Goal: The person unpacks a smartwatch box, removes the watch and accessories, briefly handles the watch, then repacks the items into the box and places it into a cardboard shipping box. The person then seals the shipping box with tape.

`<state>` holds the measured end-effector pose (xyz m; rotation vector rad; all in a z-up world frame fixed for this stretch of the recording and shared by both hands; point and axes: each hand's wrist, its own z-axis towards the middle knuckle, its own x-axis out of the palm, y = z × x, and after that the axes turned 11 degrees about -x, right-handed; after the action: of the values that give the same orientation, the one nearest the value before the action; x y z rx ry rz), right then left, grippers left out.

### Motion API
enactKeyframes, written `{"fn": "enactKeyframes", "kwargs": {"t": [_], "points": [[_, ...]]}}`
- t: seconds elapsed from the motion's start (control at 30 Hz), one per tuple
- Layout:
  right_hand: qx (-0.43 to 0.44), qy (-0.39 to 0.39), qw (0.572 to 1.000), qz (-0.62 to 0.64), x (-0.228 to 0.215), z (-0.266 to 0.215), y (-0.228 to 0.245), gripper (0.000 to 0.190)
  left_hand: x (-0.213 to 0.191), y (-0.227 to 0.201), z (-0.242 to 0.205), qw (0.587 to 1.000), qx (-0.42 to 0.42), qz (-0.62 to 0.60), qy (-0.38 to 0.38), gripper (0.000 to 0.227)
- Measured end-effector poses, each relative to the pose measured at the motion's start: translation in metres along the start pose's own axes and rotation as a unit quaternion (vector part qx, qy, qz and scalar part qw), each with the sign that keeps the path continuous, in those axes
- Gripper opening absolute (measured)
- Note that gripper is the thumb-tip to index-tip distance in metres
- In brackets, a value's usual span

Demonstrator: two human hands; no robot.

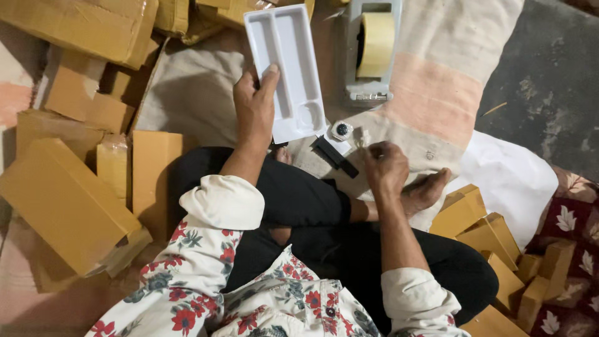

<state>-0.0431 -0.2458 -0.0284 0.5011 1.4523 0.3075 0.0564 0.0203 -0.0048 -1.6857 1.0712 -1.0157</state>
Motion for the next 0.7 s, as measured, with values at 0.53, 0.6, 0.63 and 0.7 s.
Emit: {"fn": "enactKeyframes", "kwargs": {"t": [0.53, 0.6, 0.63, 0.7], "points": [[-0.177, -0.094, 0.949, -0.243, -0.010, 0.008, -0.007, 0.023, 0.008, 0.000, -0.001, 0.997, 0.002, 0.078, 0.022, 0.033], [-0.126, -0.064, 0.957, -0.254, -0.010, 0.007, -0.007, 0.009, 0.007, 0.000, -0.002, 0.996, -0.032, 0.076, 0.022, 0.035], [-0.100, -0.046, 0.971, -0.210, -0.010, 0.008, -0.008, 0.012, 0.007, 0.000, -0.002, 0.996, -0.020, 0.085, 0.023, 0.037], [-0.051, -0.009, 0.992, -0.118, -0.013, 0.010, -0.008, 0.020, 0.006, -0.002, -0.002, 0.995, 0.004, 0.102, 0.021, 0.043]]}}
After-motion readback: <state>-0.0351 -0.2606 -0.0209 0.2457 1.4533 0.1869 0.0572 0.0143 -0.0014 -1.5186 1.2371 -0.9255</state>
